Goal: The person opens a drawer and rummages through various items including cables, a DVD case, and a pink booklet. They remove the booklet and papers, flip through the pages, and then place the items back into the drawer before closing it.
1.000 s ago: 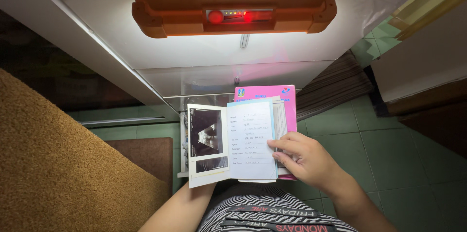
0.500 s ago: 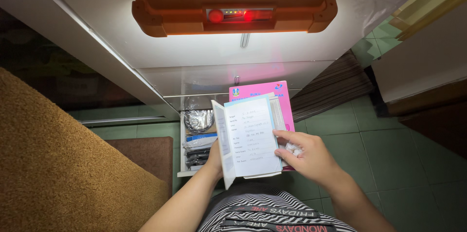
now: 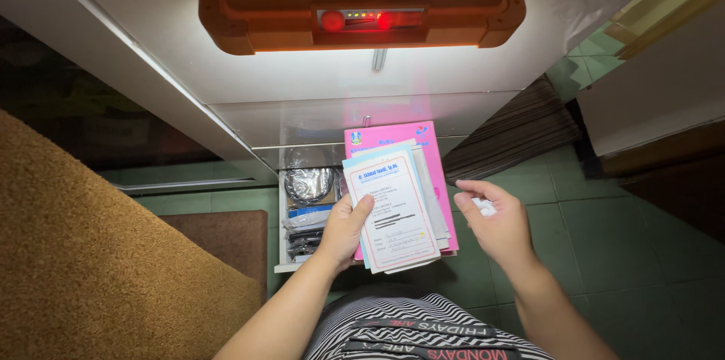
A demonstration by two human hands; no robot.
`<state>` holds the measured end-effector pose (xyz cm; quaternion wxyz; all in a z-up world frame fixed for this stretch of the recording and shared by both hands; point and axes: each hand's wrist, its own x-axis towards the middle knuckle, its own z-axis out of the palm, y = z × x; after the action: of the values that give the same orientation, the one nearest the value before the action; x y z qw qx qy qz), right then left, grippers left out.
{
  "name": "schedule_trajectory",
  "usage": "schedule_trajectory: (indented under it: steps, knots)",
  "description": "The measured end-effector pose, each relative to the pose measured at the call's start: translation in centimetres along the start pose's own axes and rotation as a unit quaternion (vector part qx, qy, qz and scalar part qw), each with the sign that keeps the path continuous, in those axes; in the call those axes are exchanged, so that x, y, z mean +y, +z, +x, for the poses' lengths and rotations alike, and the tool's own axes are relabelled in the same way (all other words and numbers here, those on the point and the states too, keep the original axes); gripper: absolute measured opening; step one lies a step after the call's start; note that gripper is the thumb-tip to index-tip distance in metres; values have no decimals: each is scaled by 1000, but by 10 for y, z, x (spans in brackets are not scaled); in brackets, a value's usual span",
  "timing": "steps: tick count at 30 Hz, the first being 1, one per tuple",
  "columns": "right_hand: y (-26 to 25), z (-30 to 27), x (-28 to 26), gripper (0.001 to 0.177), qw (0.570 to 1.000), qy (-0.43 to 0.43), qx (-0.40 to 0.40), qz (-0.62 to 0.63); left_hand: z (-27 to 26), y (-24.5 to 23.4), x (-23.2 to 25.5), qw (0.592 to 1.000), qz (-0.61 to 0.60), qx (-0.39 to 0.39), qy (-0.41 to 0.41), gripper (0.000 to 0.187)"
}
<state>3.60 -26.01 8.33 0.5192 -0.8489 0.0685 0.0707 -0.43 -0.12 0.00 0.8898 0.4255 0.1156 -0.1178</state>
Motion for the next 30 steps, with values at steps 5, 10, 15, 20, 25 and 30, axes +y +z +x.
schedule_trajectory:
  steps: [5,10,15,20,25,30]
  knots:
    - [19,7,32,36,989,-115,-88,5,1,1,-7,968,225,40,102,34]
    - [44,2,41,25,973,39,-200,107,3,2,-19,968,224,39,102,33]
    - [18,20,52,18,986,-66,-120,90,9,-13,-17,967,228,62,100,24]
    - [-25,42,48,18,987,-11,-11,162,4,-21,-2,975,196,48,92,18]
    - [-35,45,35,18,985,-26,22,169,2,-25,-3,990,124,23,58,22]
    - [-32,44,41,17,986,-27,19,164,1,-34,-3,997,76,-6,26,22]
